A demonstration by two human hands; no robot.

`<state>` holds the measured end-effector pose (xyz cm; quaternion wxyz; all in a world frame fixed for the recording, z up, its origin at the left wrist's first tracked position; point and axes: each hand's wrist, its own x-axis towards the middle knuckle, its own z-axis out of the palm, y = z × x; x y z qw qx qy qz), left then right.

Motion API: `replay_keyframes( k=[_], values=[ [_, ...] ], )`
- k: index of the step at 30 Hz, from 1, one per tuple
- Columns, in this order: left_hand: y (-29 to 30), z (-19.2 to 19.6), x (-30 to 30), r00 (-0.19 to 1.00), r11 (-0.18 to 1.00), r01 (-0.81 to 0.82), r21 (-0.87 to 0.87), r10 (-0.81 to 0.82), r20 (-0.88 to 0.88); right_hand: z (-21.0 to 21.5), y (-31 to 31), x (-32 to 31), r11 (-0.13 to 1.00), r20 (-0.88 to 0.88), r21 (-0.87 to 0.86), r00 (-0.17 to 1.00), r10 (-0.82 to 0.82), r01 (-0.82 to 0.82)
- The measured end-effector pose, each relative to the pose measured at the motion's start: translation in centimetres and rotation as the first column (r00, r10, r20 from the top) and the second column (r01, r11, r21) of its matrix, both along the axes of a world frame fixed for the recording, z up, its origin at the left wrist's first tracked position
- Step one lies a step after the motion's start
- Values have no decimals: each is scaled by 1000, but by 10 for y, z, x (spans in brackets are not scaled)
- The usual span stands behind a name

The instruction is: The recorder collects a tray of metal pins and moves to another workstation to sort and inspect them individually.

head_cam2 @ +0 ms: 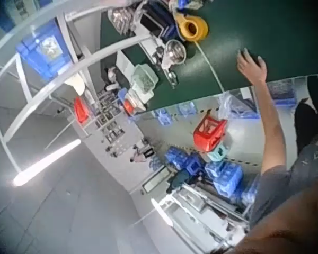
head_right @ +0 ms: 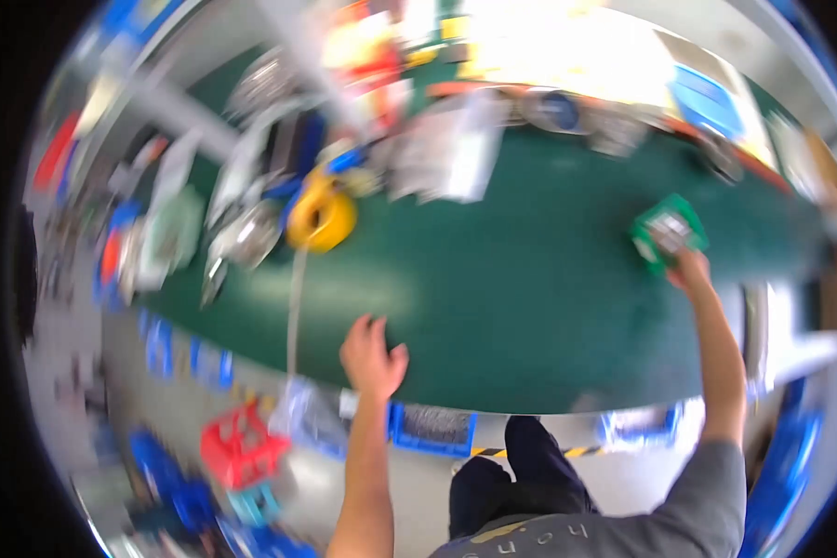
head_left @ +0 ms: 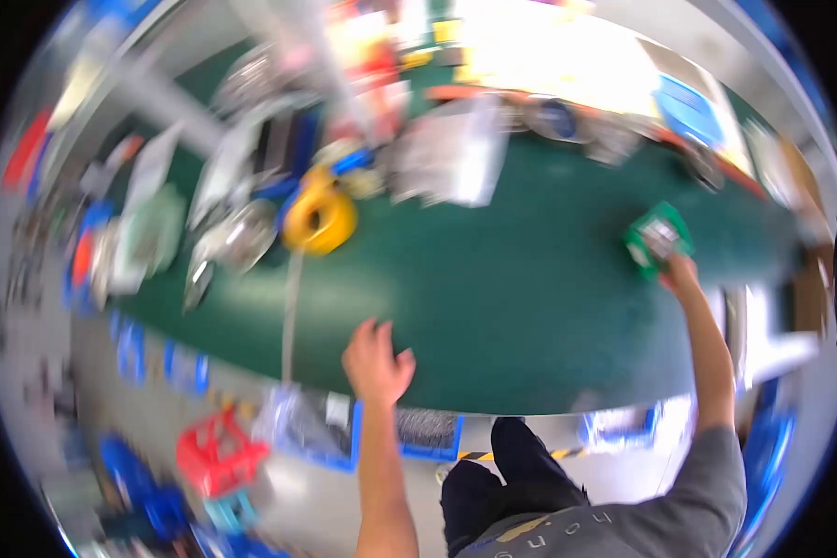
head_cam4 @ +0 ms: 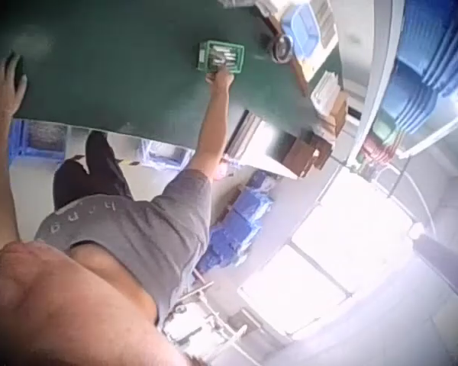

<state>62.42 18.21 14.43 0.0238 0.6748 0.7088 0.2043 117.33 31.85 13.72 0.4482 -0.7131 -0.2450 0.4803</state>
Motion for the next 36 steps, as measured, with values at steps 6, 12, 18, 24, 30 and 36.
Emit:
replay_keyframes(
  k=[6, 12, 18, 24, 30, 36],
  values=[
    [-20, 0, -3, 995, 1000, -25, 12, 24, 97, 3, -49, -64, 966, 206, -21, 945, 255, -256],
    [-21, -21, -7, 980, 989, 5, 151, -35, 195, 47, -87, -221, 827, 181, -47, 810, 558, -560],
    [-120, -35, -29, 412, 934, -198, 299, -197, 890, 48, -121, -354, 649, 119, -81, 639, 760, -757],
    [-384, -111, -64, 234, 808, -464, -364, 508, 829, 42, -137, -381, 591, 208, -157, 558, 803, -791],
    [-473, -123, -20, 19, 471, -569, -674, 827, 561, 54, -113, -394, 315, 360, -259, 211, 909, -913],
    [-294, -86, 69, -146, 647, -540, -539, 558, 817, 62, -77, -395, -102, 501, -387, -301, 811, -917]
  ],
)
